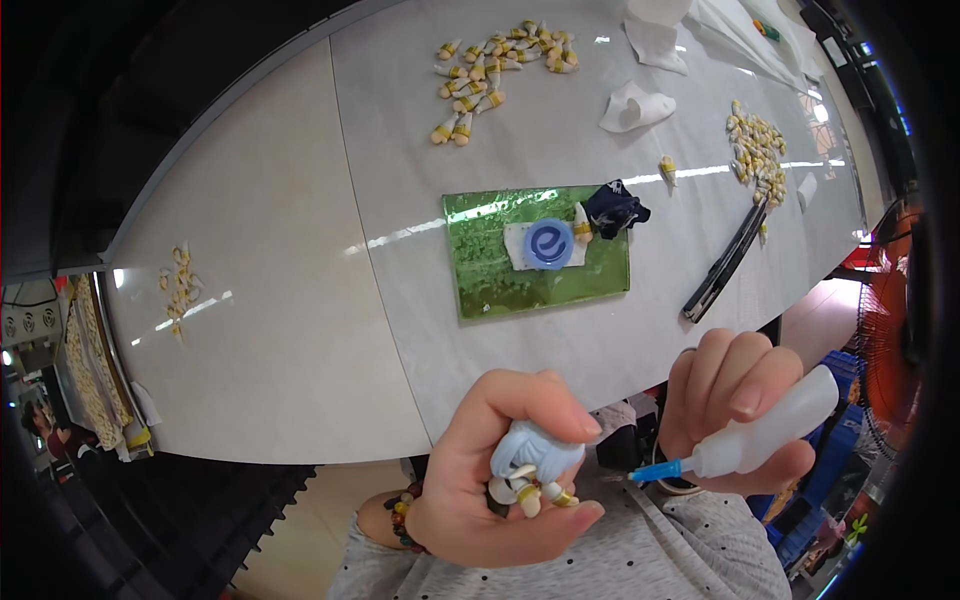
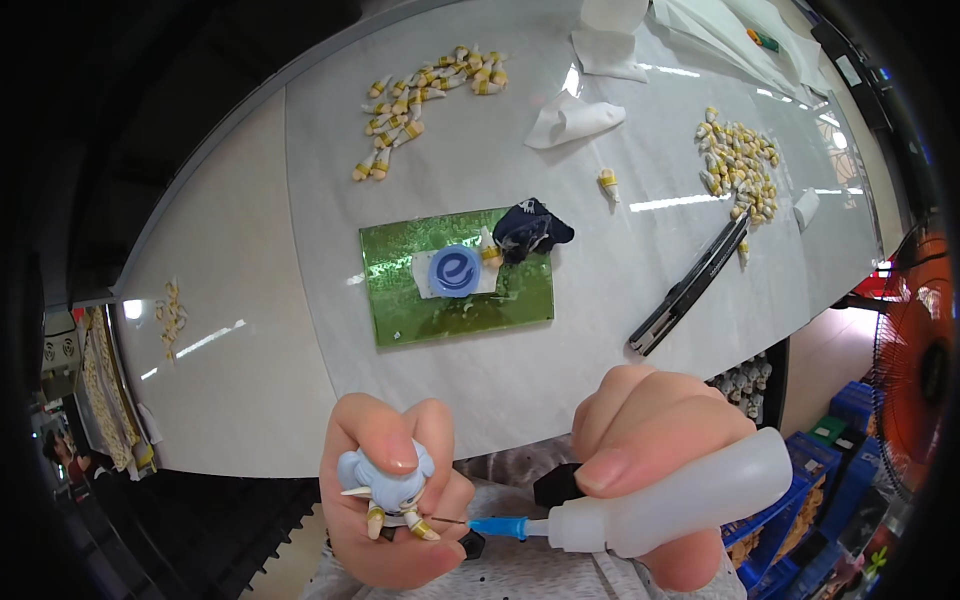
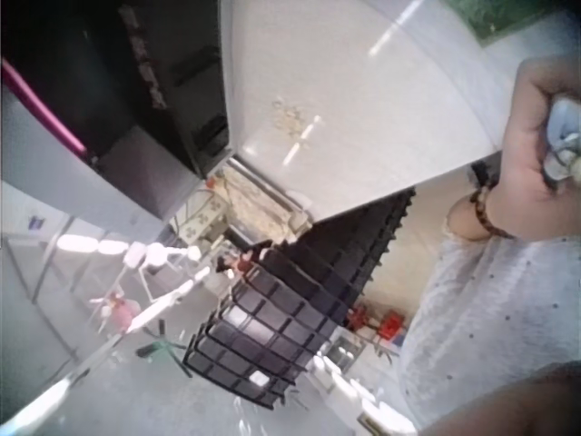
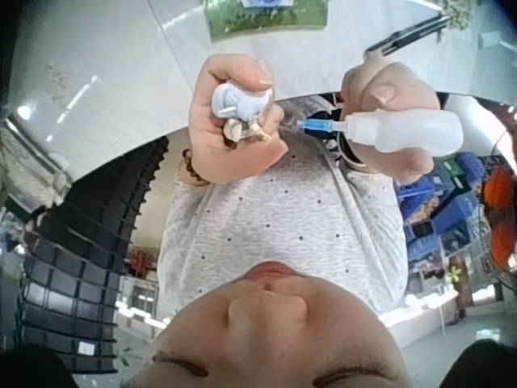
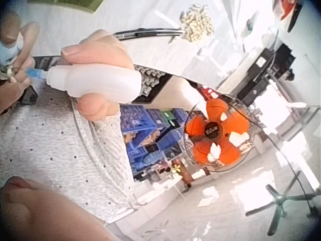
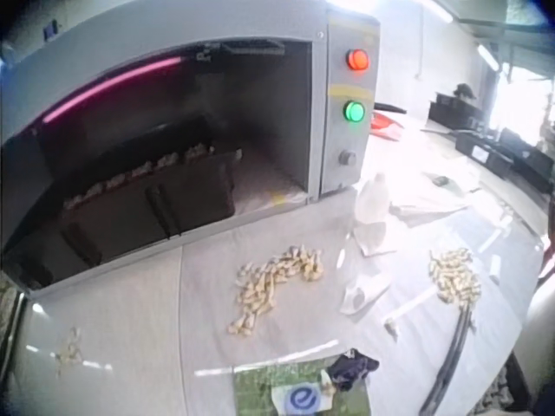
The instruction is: Glue and assemble small plastic figurine parts.
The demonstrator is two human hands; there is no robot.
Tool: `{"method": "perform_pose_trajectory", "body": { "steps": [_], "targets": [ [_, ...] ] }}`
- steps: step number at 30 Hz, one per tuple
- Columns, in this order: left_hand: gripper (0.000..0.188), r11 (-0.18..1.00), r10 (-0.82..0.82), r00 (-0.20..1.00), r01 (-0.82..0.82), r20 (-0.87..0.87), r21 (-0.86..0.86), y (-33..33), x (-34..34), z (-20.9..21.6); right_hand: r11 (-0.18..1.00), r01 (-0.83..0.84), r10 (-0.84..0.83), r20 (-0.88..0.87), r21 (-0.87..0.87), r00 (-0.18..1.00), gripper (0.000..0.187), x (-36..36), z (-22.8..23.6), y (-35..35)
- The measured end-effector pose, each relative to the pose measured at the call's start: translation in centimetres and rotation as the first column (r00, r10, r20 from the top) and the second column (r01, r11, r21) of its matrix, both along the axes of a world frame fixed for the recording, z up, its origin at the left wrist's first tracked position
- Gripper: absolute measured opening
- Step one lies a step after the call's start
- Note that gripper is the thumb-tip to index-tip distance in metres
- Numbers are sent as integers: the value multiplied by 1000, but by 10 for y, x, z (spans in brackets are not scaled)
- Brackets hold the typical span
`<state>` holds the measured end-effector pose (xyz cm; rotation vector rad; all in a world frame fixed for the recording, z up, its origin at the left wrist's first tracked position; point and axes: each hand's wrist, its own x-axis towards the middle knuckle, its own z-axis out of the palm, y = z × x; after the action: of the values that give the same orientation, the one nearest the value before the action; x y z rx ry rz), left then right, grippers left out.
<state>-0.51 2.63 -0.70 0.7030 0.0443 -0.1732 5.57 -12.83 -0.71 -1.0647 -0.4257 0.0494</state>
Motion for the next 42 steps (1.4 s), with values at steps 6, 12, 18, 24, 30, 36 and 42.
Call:
{"method": "perform_pose_trajectory", "body": {
  "steps": [6,12,18,24,30,36,42],
  "targets": [
    [43,987,-7,988,-19,157,160,3,4,-10,998,-57,58,26,-37,998,42,2,-4,3],
    [50,989,-10,1000,5,-29,-150,1,2,-5,999,-49,48,-70,-5,996,37,0,6,3],
    [55,947,-75,995,52,-63,-316,4,6,-9,997,-23,29,-85,71,996,36,2,6,-1],
    [62,972,-144,989,140,-9,-189,10,8,-14,999,15,-11,-79,48,997,37,1,2,3],
    [65,992,-102,995,102,-4,-75,9,7,-7,998,-19,18,-19,-57,1000,40,0,0,9],
    [65,994,-105,994,105,32,-31,8,8,-8,997,1,-3,-16,-76,1000,43,-2,0,19],
    [55,997,-43,998,46,48,-69,3,5,-6,994,-20,20,-2,-106,1000,44,-2,1,18]
  ]
}}
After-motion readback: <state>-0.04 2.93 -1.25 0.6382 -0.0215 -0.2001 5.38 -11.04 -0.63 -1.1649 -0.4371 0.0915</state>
